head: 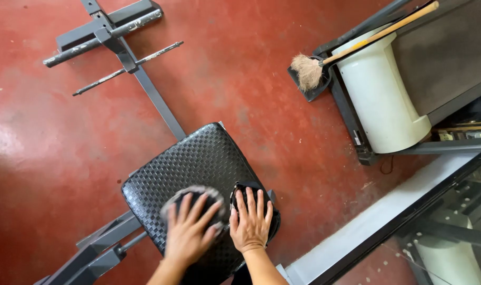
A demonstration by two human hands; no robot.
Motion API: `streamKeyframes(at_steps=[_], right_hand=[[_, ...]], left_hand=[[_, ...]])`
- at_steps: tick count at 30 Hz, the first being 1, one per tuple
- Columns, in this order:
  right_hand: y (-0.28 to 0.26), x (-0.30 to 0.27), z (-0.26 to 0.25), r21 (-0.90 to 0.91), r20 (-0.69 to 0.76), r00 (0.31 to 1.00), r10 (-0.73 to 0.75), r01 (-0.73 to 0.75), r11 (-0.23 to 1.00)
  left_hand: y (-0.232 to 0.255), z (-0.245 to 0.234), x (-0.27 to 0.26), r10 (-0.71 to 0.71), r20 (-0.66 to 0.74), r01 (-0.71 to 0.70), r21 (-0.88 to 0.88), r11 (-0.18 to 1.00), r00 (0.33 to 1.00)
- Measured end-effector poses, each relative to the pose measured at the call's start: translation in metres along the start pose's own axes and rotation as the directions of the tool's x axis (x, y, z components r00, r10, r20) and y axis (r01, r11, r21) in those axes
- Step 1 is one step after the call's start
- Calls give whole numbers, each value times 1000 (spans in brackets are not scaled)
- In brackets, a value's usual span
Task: Cleaning a piece of gym equipment with wet cloths.
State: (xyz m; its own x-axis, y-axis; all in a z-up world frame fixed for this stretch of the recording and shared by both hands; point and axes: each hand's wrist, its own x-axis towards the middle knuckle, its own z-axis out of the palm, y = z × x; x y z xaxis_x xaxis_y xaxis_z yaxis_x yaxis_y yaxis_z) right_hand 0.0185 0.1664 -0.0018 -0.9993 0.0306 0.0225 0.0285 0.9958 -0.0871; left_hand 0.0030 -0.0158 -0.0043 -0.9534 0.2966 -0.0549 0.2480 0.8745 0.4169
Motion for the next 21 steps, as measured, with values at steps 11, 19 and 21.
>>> streamKeyframes(at_steps=[11, 19, 21], right_hand=[[-2, 3, -5, 37, -46, 999, 10, -8, 999], [1, 4, 1, 39, -8, 1000, 1, -1, 999], [0, -2, -1, 38, 7, 1000, 7, -7, 999]], left_hand=[[-22, 56, 145, -335, -176, 352, 77, 933, 926], [-21, -22, 6, 140, -103, -144, -33, 989, 985], [-47, -20, 5, 147, -192, -147, 13, 989, 970]])
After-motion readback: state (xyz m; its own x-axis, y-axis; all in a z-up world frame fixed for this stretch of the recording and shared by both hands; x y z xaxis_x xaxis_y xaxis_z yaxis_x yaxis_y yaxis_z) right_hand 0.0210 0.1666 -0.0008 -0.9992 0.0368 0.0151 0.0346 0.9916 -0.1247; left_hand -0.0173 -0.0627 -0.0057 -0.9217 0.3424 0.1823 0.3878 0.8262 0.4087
